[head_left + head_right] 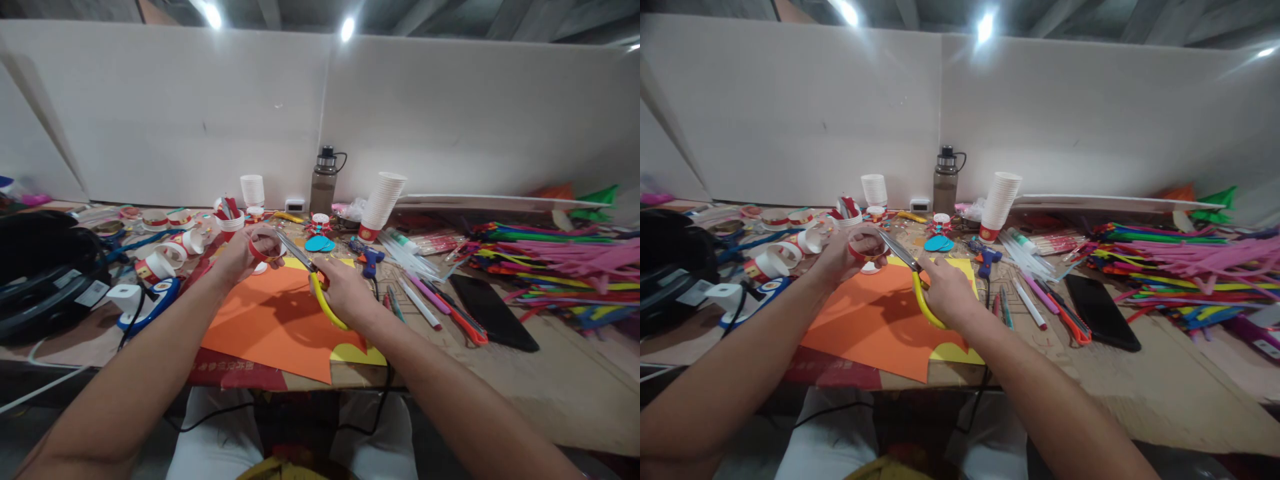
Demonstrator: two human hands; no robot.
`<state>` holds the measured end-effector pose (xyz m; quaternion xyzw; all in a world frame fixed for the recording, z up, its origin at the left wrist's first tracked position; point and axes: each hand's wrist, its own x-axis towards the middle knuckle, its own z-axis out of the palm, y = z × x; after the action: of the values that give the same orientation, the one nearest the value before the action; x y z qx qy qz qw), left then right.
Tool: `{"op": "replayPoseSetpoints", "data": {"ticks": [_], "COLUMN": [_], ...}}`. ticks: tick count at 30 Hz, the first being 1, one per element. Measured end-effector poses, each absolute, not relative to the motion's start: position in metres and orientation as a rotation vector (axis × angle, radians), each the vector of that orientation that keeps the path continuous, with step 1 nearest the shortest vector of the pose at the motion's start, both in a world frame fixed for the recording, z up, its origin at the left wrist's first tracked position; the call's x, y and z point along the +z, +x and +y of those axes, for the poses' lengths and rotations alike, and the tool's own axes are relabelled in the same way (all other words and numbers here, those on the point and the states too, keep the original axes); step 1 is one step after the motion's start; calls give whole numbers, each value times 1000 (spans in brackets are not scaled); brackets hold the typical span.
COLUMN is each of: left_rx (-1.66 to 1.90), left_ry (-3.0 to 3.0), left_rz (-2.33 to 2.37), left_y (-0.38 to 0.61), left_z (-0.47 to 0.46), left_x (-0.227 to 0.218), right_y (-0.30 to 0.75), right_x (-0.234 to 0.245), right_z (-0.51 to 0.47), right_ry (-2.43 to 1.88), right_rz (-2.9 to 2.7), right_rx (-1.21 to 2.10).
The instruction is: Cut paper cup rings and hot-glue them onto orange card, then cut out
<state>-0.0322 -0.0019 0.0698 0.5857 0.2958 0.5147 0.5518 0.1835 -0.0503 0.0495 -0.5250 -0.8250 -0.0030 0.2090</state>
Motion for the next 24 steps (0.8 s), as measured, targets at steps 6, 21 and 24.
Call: {"op": "replayPoseSetpoints", "data": {"ticks": [6,21,24], "left_rx": [1162,1141,1219], "left_ry": [1431,1395,1417], "left_rz": [698,688,685], "left_y": [-36,-42,-39], "left_z": [1,6,4], "left_x": [69,68,70], "right_y": [183,185,187], "right_x": [51,47,45], "right_z": [-51,-46,-40], "right_ry": [-1439,-1278,-1266], "right_rz": [-2303,-2186,-2099], "right_rx": [16,211,312]}}
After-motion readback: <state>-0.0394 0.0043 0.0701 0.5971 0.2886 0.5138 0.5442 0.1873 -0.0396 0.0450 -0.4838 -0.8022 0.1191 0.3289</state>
